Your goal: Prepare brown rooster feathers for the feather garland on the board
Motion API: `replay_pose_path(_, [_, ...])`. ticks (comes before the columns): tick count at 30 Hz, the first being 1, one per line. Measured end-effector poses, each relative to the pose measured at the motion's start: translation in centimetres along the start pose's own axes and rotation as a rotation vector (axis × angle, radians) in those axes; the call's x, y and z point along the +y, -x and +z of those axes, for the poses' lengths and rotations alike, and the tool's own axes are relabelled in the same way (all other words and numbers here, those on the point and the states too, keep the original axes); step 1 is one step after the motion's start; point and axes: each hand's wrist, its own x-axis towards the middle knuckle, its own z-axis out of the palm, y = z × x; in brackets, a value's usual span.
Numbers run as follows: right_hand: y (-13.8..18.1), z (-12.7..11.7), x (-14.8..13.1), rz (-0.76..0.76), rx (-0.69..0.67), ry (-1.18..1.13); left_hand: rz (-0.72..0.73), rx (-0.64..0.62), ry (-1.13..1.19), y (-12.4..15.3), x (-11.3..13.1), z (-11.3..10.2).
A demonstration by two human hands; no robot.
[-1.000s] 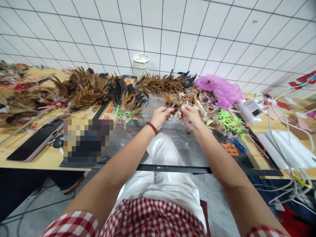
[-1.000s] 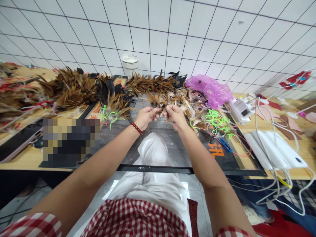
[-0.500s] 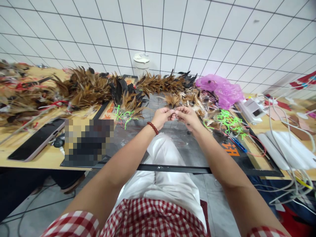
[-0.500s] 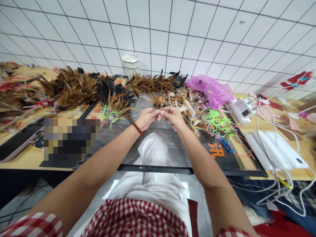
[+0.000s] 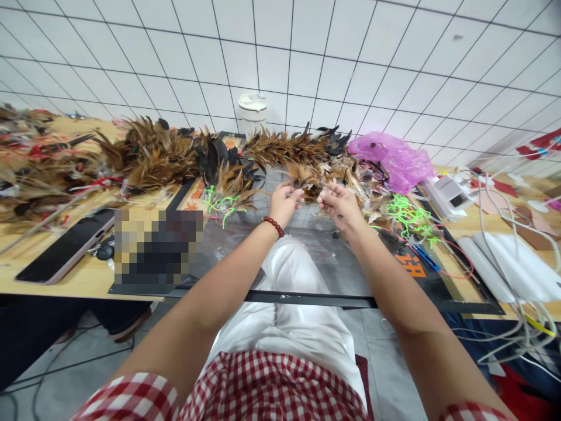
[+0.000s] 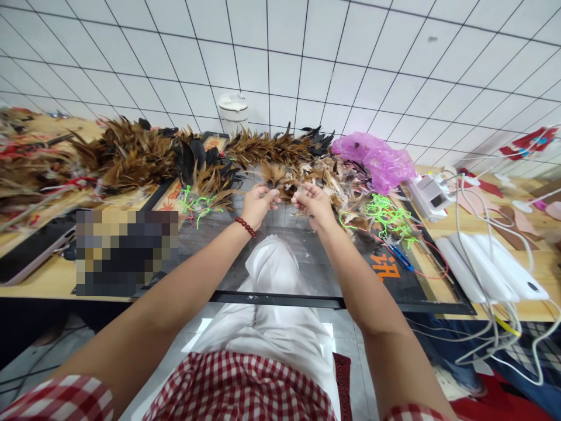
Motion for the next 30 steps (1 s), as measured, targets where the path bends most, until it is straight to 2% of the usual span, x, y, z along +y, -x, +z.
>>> replay_pose_path(2, [0.3, 0.2, -0.3, 0.033, -0.043, 0.027, 0.009, -0.013, -0.015, 0.2, 0.1, 0.1])
replay_pose_path(4, [0.3, 0.4, -0.2, 0.018, -0.067, 0.085, -0.054, -0.074, 0.02, 0.5, 0.5, 0.1])
replay_pose_path(8, [-0.3, 0.3, 0.8, -0.162, -0.049, 0.274, -0.205, -0.236, 0.073, 1.3, 1.2, 0.1])
replay_pose_path(13, [-1.1, -0.5, 1.7, -0.328, 0.001, 0.52, -0.271, -0.308, 0.069, 1.5, 1.3, 0.0])
replay_pose_path(17, [-1.1, -1.0, 1.5, -0.348, -0.057, 0.578, -0.311, -0.379, 0.038, 1.3, 1.2, -0.4])
replay_pose_path(20, [-1.1, -1.0, 1.4, -0.296, -0.09, 0.557, -0.338, -0.421, -0.004, 1.1, 1.1, -0.6])
replay_pose_path(23, [-1.1, -0.9, 1.4, -0.255, -0.067, 0.534, -0.33, -0.416, -0.005, 0.9, 1.0, -0.7])
replay_pose_path(30, [-0.9, -0.8, 1.3, -0.349, -0.024, 0.648, -0.351, -0.461, 0.005, 1.1, 1.2, -0.7])
